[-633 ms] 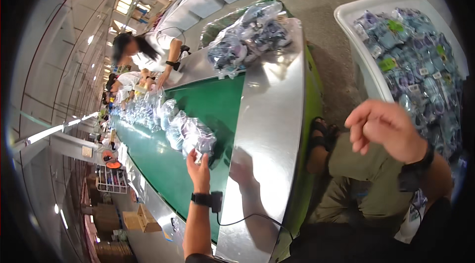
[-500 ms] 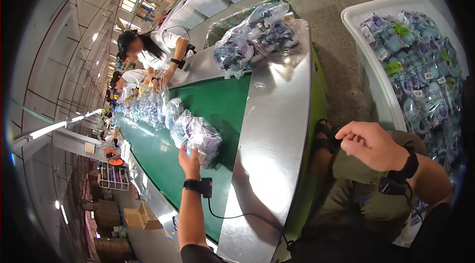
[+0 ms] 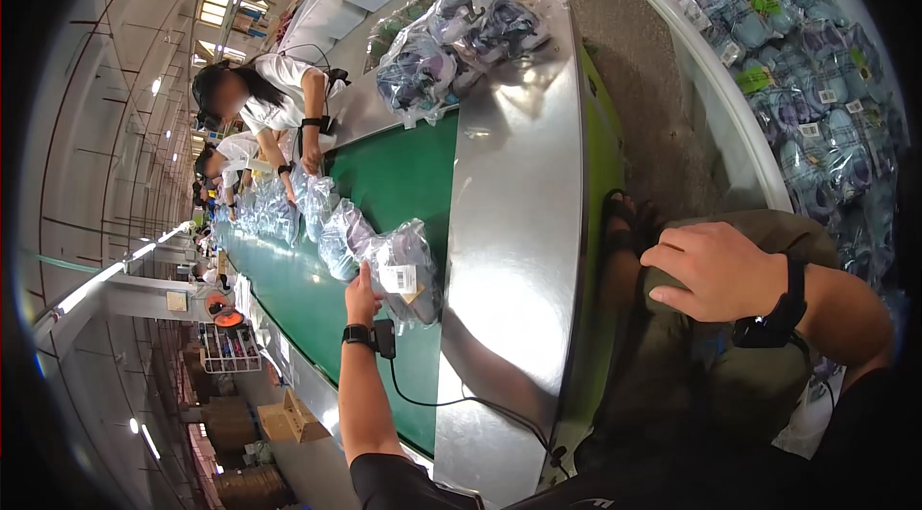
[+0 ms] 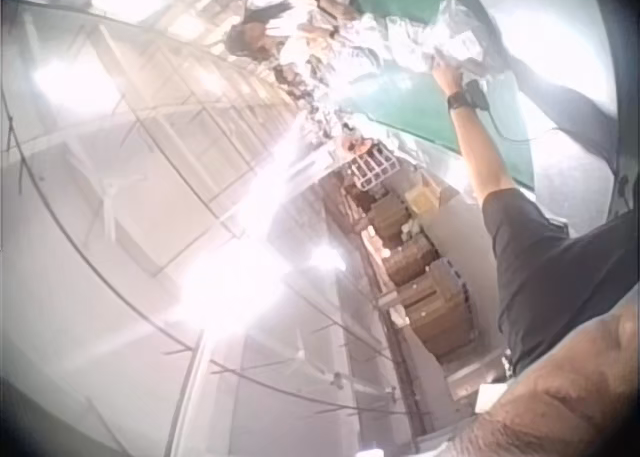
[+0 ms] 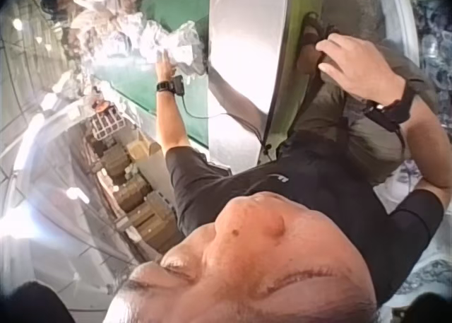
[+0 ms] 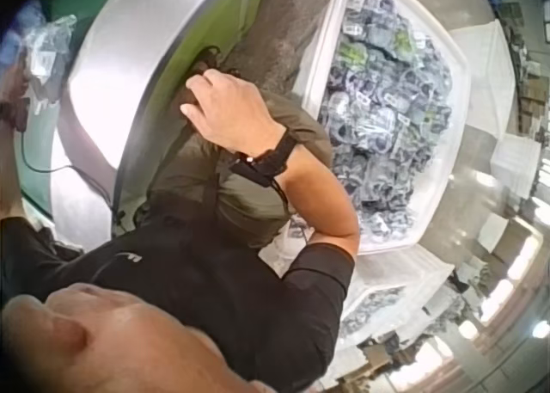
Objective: The person transfers packaged slippers from a green conveyor belt into a large white plastic bin. They pick up individual packages from the belt and place them into the bin, repeating this process continuously.
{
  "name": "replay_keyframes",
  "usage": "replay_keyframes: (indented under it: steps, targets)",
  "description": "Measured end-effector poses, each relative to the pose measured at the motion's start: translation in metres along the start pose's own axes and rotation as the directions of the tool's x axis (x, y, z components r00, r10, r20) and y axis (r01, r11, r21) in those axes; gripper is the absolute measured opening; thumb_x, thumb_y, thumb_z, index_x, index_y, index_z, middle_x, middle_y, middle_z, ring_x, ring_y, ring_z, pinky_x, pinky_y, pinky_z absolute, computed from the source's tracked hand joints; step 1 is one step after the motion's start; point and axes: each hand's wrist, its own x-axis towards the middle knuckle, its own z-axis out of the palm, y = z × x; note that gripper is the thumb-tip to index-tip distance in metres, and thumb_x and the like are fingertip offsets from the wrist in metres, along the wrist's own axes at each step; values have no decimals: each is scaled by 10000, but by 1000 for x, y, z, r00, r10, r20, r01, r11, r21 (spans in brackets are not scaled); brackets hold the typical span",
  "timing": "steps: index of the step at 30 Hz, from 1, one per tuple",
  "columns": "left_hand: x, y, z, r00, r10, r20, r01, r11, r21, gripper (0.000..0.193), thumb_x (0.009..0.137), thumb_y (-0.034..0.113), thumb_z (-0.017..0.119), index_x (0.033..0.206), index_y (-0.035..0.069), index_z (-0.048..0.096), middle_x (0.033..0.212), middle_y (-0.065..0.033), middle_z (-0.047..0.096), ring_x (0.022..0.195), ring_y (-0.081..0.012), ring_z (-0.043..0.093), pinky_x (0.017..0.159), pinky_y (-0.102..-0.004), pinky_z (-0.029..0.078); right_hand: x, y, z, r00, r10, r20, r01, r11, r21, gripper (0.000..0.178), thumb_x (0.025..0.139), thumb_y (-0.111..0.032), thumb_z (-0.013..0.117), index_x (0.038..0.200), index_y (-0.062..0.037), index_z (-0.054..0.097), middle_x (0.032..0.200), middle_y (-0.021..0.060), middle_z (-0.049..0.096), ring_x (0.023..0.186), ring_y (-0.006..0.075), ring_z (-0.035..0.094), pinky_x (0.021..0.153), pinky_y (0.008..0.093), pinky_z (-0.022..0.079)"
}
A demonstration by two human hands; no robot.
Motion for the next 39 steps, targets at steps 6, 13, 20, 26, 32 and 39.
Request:
replay_keyframes:
  steps: [6,13,20,26,32,39]
  targets:
    - [-22,-55,51,982,-144,124,190,722,-665,505,1082,417,428,1285,1,630,919,-83,687,788,-190,642,690,-349,517,2,2,5,996,-16,83,19,999,-39,368,844,-269,746,1118,-50,636,936,109,611,860,321,641,768,431,530]
    - [-81,6,39,986,-66,154,164,577,-800,391,1054,364,508,1155,3,618,995,-70,670,857,-190,656,761,-346,535,-4,0,4,989,-4,147,18,995,-96,374,864,-290,736,1131,-53,627,931,110,613,863,324,649,774,437,530]
    - [-145,95,-4,999,-28,15,24,365,-931,259,972,216,668,1135,41,567,949,-25,615,895,-138,627,819,-308,523,-8,-3,4,982,17,187,9,991,-134,369,870,-288,732,1136,-61,617,928,110,618,863,333,656,778,443,536]
    - [-193,105,27,843,147,-517,-497,579,-646,462,935,138,734,1288,39,453,1198,-86,558,1009,-160,581,859,-293,519,-9,-3,7,976,-15,216,40,993,-112,335,873,-289,729,1089,-62,610,917,114,618,860,336,660,767,452,536]
    - [-234,106,3,635,615,-467,-667,742,69,476,821,102,762,1249,76,556,1446,-182,415,1323,-342,467,1056,-429,449,-18,-3,6,950,28,312,22,988,-154,309,864,-289,739,1000,-53,593,877,114,621,833,327,665,752,451,537]
    - [-260,65,-10,974,106,202,14,857,-515,498,1019,44,556,1512,49,480,1062,-25,661,731,-32,512,672,-201,435,-19,-1,10,956,-30,293,66,991,-116,297,868,-284,737,984,-53,591,862,106,624,825,314,669,744,444,538]
